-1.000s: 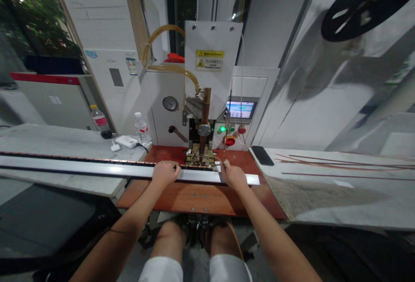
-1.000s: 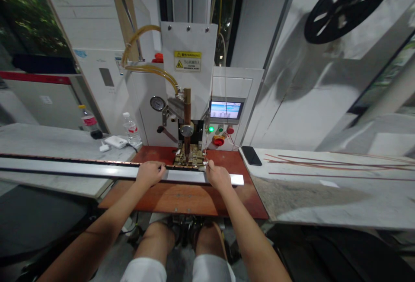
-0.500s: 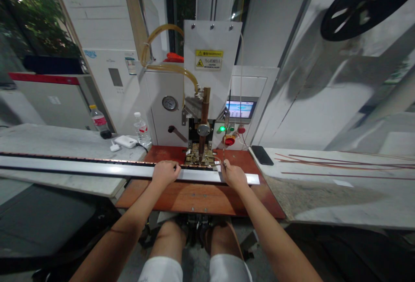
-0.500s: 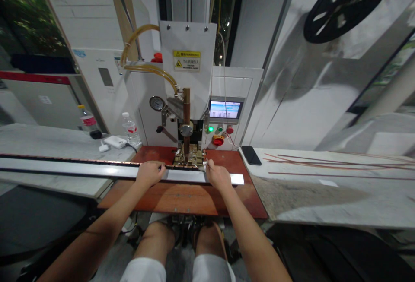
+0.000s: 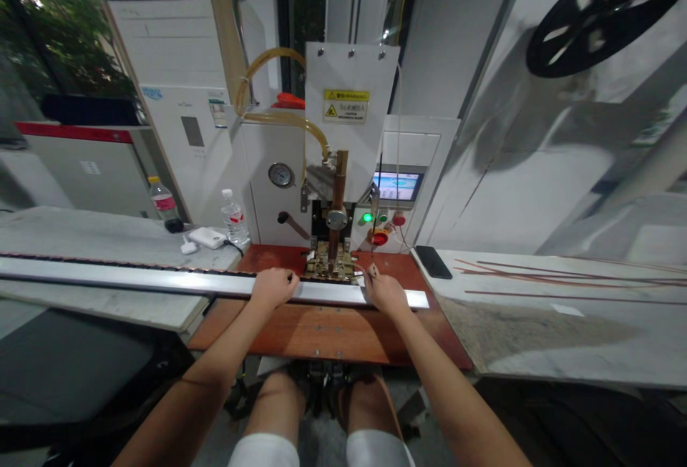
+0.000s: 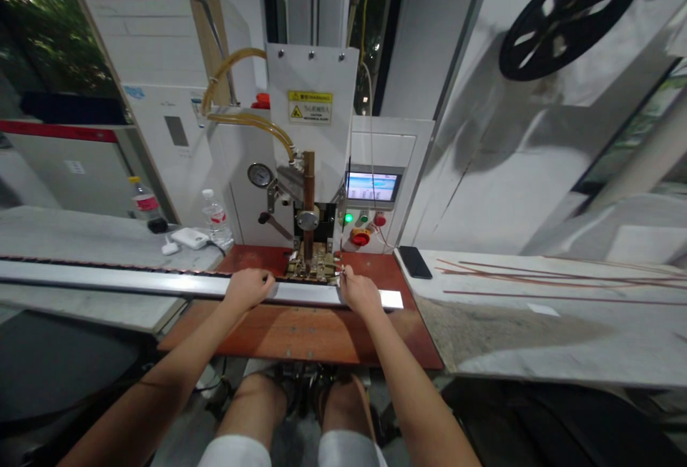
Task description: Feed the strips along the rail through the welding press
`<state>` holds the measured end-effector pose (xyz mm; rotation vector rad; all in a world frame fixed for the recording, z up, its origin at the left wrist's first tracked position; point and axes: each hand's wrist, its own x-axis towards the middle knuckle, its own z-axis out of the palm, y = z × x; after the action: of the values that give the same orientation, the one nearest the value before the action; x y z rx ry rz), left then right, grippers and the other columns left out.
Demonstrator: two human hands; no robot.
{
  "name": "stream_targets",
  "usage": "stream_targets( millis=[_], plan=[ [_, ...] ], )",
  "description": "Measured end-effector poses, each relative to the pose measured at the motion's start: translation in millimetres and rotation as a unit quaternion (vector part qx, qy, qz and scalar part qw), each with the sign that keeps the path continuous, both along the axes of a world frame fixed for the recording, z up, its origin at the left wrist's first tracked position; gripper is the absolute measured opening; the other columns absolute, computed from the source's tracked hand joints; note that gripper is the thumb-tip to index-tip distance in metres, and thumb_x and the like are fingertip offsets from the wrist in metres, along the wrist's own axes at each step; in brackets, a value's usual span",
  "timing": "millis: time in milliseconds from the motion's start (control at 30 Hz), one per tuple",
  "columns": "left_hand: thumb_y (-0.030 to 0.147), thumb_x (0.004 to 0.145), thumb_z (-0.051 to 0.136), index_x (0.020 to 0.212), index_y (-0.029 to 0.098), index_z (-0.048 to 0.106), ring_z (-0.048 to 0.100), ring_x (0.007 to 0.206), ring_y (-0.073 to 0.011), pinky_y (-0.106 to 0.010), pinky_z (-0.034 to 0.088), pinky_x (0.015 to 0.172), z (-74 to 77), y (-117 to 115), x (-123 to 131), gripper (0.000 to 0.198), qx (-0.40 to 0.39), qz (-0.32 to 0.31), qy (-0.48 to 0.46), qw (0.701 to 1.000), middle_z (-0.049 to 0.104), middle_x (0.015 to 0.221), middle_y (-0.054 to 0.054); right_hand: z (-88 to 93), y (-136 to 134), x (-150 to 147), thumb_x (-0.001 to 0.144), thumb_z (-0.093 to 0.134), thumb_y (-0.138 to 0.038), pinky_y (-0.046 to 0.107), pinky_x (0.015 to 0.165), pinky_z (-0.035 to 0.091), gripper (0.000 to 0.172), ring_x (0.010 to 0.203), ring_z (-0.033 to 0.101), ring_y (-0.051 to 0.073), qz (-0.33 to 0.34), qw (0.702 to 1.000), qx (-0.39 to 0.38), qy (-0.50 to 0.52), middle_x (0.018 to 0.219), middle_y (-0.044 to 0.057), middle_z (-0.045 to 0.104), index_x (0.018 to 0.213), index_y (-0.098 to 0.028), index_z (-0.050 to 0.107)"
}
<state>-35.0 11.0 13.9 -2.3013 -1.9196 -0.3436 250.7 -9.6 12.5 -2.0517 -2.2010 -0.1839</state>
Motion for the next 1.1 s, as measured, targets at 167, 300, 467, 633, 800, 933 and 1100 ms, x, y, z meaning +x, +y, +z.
stream_targets(
  millis=[167,300,467,633,800,933,1100],
  plan=[
    [0.044,0.084,0.03,0.081,0.021,0.073,0.064,0.079,-0.0218,-0.029,0.043,0.071,1.5,4,2,0.048,-0.019,0.01,0.0,1.0,0.071,0.081,-0.011,2.2,3,1,0.097,0.019,-0.04,0.027,0.065,0.038,0.035,0.077,0.066,0.021,0.001,1.0,-0.01,0.019,0.082,0.01,0.068,0.111,-0.016,0.042],
    [0.043,0.084,0.03,0.081,0.021,0.073,0.065,0.076,-0.0225,-0.03,0.043,0.07,2.8,6,2,0.049,-0.019,0.011,0.013,1.0,0.071,0.08,-0.012,3.7,5,2,0.097,0.019,-0.037,0.028,0.066,0.038,0.034,0.076,0.066,0.021,0.013,1.0,-0.018,0.019,0.084,0.01,0.068,0.113,-0.016,0.04],
    [0.043,0.084,0.028,0.084,0.022,0.073,0.065,0.078,-0.0237,-0.03,0.044,0.069,4.8,8,2,0.05,-0.028,0.005,0.015,0.999,0.07,0.08,-0.012,6.4,5,1,0.097,0.02,-0.034,0.027,0.063,0.037,0.03,0.075,0.065,0.021,0.021,0.999,-0.015,0.019,0.083,0.01,0.068,0.107,-0.017,0.042],
    [0.043,0.083,0.029,0.083,0.02,0.073,0.065,0.078,-0.025,-0.031,0.044,0.068,6.2,10,3,0.05,-0.039,0.007,0.015,0.999,0.07,0.081,-0.014,9.2,6,1,0.097,0.021,-0.034,0.027,0.063,0.036,0.029,0.076,0.065,0.021,0.026,0.999,-0.012,0.022,0.083,0.01,0.068,0.103,-0.017,0.044],
    [0.042,0.084,0.029,0.083,0.018,0.073,0.065,0.081,-0.0253,-0.033,0.045,0.072,5.5,12,3,0.05,-0.048,0.012,0.014,0.999,0.07,0.084,-0.015,12.4,5,-1,0.097,0.02,-0.035,0.027,0.064,0.036,0.03,0.078,0.065,0.02,0.02,0.999,-0.021,0.029,0.086,0.01,0.067,0.104,-0.017,0.044],
    [0.042,0.083,0.03,0.086,0.019,0.073,0.065,0.084,-0.0242,-0.032,0.045,0.076,5.7,14,3,0.049,-0.067,0.019,0.016,0.997,0.071,0.087,-0.014,14.9,5,-2,0.097,0.02,-0.034,0.027,0.066,0.037,0.03,0.081,0.065,0.02,0.015,0.999,-0.033,0.038,0.09,0.011,0.067,0.106,-0.017,0.043],
    [0.043,0.084,0.028,0.089,0.02,0.073,0.064,0.087,-0.0251,-0.033,0.044,0.078,6.0,18,3,0.051,-0.08,0.019,0.017,0.997,0.071,0.09,-0.013,14.1,9,-1,0.096,0.02,-0.033,0.029,0.068,0.037,0.031,0.083,0.064,0.022,0.014,0.998,-0.035,0.04,0.091,0.012,0.067,0.108,-0.017,0.043]
  ],
)
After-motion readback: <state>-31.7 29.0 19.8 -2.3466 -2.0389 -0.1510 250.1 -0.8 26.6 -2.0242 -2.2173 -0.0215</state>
